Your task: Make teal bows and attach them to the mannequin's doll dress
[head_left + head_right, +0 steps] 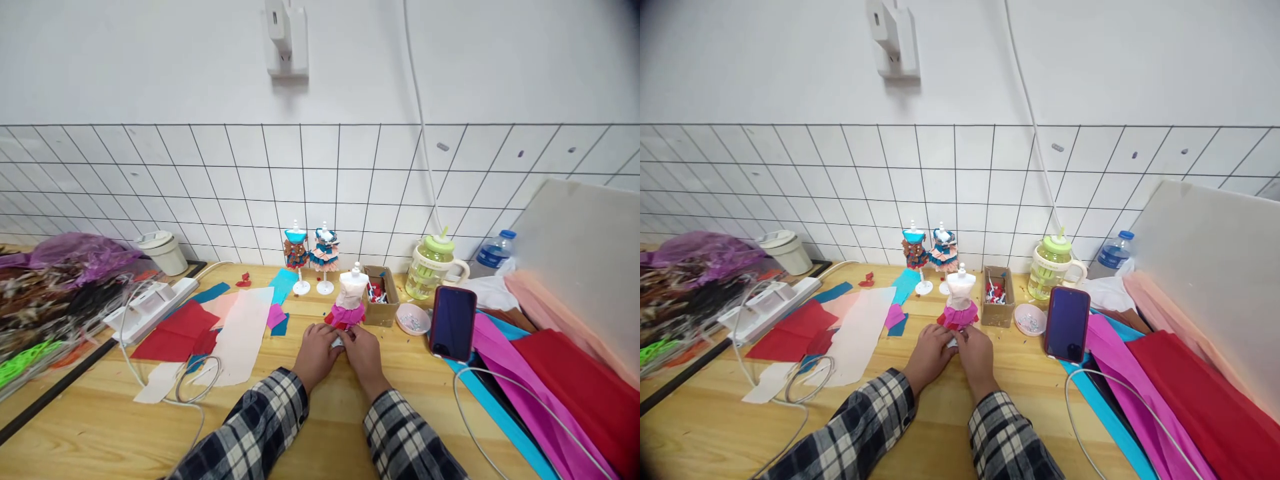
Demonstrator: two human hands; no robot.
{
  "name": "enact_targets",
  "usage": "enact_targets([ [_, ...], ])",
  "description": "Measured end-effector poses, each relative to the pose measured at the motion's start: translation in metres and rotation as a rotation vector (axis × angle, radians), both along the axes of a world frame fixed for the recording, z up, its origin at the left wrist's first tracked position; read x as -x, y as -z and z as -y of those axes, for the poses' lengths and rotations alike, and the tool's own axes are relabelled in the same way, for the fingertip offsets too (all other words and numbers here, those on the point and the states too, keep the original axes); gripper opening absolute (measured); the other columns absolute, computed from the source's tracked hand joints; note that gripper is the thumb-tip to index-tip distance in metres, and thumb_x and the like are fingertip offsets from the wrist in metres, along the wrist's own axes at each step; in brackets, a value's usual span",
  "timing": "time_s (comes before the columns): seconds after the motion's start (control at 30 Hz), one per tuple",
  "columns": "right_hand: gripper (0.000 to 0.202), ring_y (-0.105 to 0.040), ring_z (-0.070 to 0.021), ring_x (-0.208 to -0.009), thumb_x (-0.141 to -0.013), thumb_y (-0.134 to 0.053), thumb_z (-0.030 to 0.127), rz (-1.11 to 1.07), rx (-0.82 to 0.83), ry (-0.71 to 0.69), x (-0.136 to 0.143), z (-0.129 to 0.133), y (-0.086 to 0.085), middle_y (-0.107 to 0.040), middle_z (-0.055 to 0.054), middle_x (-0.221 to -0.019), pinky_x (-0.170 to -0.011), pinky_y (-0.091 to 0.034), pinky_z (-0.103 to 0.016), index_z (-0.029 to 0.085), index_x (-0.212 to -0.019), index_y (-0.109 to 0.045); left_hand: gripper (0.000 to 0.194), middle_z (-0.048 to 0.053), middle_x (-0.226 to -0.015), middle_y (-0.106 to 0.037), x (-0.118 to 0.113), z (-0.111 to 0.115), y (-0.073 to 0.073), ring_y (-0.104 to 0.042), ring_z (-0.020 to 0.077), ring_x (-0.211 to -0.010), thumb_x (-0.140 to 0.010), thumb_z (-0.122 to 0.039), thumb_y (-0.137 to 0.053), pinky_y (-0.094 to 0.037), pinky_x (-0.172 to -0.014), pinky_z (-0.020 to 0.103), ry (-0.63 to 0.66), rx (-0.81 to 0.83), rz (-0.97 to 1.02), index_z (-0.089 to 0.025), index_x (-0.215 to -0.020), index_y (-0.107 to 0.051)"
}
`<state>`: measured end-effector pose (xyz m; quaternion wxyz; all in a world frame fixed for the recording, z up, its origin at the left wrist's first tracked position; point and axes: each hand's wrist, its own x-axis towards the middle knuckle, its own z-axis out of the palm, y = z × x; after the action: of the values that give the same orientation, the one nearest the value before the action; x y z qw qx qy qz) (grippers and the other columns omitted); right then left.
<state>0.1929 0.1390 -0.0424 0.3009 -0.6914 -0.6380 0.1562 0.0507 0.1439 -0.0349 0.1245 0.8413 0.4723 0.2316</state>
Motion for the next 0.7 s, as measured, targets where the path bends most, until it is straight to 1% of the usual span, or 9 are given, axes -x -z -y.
enact_targets([
  [0.1,0.025,-0.063,-0.0161,-0.071,-0.091,-0.048,0.032,-0.003,0.011,-0.054,-0.001,0.002,-0.002,-0.071,-0.004,-0.078,-0.061,-0.038,-0.024,0.018,-0.080,-0.067,0.026,0.005,-0.104,-0.066,0.000,-0.002,0.000,-0.053,0.0243,-0.104,-0.080,-0.028,-0.063,-0.037,-0.094,0.041,0.012,0.015,0.009,-0.026,-0.106,-0.064],
  [0.2,0.026,-0.065,-0.0157,-0.076,-0.092,-0.043,0.023,0.002,0.024,-0.122,-0.002,0.008,-0.006,-0.072,-0.004,-0.084,-0.065,-0.039,-0.024,0.020,-0.085,-0.068,0.029,0.006,-0.105,-0.066,0.001,-0.003,0.001,-0.053,0.0253,-0.105,-0.078,-0.027,-0.064,-0.037,-0.094,0.042,0.011,0.023,0.022,-0.024,-0.107,-0.064],
  [0.3,0.031,-0.066,-0.0175,-0.084,-0.091,-0.039,0.018,0.015,0.033,-0.151,-0.004,0.019,-0.011,-0.073,-0.006,-0.096,-0.072,-0.042,-0.025,0.020,-0.105,-0.067,0.031,0.007,-0.107,-0.066,0.002,-0.004,0.003,-0.052,0.0263,-0.107,-0.078,-0.027,-0.064,-0.038,-0.095,0.043,0.008,0.020,0.036,-0.023,-0.108,-0.064],
  [0.37,0.037,-0.064,-0.0196,-0.093,-0.092,-0.037,0.018,0.032,0.019,-0.144,-0.008,0.031,-0.015,-0.071,-0.010,-0.105,-0.079,-0.042,-0.028,0.016,-0.119,-0.061,0.031,0.008,-0.109,-0.066,0.002,-0.004,0.004,-0.053,0.0263,-0.108,-0.078,-0.028,-0.063,-0.038,-0.096,0.044,0.013,0.014,0.048,-0.022,-0.109,-0.064],
  [0.4,0.039,-0.063,-0.0204,-0.097,-0.092,-0.036,0.018,0.046,-0.004,-0.144,-0.011,0.039,-0.016,-0.069,-0.011,-0.108,-0.083,-0.042,-0.029,0.015,-0.123,-0.059,0.031,0.008,-0.109,-0.066,0.002,-0.004,0.004,-0.053,0.0261,-0.108,-0.078,-0.028,-0.063,-0.038,-0.096,0.043,0.017,0.008,0.055,-0.022,-0.109,-0.065],
  [0.47,0.038,-0.060,-0.0208,-0.101,-0.092,-0.036,0.020,0.085,-0.069,-0.165,-0.018,0.057,-0.017,-0.068,-0.011,-0.109,-0.089,-0.041,-0.031,0.015,-0.122,-0.059,0.031,0.007,-0.111,-0.065,0.003,-0.004,0.005,-0.053,0.0255,-0.109,-0.078,-0.029,-0.063,-0.039,-0.096,0.043,0.028,-0.006,0.070,-0.022,-0.108,-0.064],
  [0.53,0.034,-0.059,-0.0204,-0.098,-0.091,-0.039,0.021,0.127,-0.120,-0.197,-0.025,0.075,-0.016,-0.069,-0.009,-0.104,-0.089,-0.040,-0.032,0.019,-0.113,-0.065,0.033,0.008,-0.112,-0.065,0.003,-0.004,0.005,-0.053,0.0252,-0.110,-0.078,-0.030,-0.063,-0.040,-0.097,0.042,0.034,-0.025,0.088,-0.021,-0.110,-0.063],
  [0.63,0.029,-0.058,-0.0198,-0.093,-0.089,-0.043,0.020,0.165,-0.126,-0.207,-0.034,0.097,-0.011,-0.069,-0.006,-0.095,-0.086,-0.041,-0.032,0.023,-0.103,-0.069,0.040,0.011,-0.116,-0.062,0.004,-0.004,0.007,-0.053,0.0260,-0.112,-0.077,-0.030,-0.063,-0.040,-0.099,0.043,0.023,-0.060,0.115,-0.019,-0.115,-0.060],
  [0.7,0.027,-0.057,-0.0194,-0.095,-0.088,-0.046,0.020,0.192,-0.107,-0.215,-0.037,0.106,-0.009,-0.068,-0.006,-0.096,-0.086,-0.040,-0.031,0.024,-0.101,-0.070,0.043,0.011,-0.119,-0.060,0.005,-0.003,0.008,-0.051,0.0266,-0.115,-0.077,-0.028,-0.062,-0.038,-0.102,0.045,0.008,-0.087,0.134,-0.018,-0.119,-0.057],
])
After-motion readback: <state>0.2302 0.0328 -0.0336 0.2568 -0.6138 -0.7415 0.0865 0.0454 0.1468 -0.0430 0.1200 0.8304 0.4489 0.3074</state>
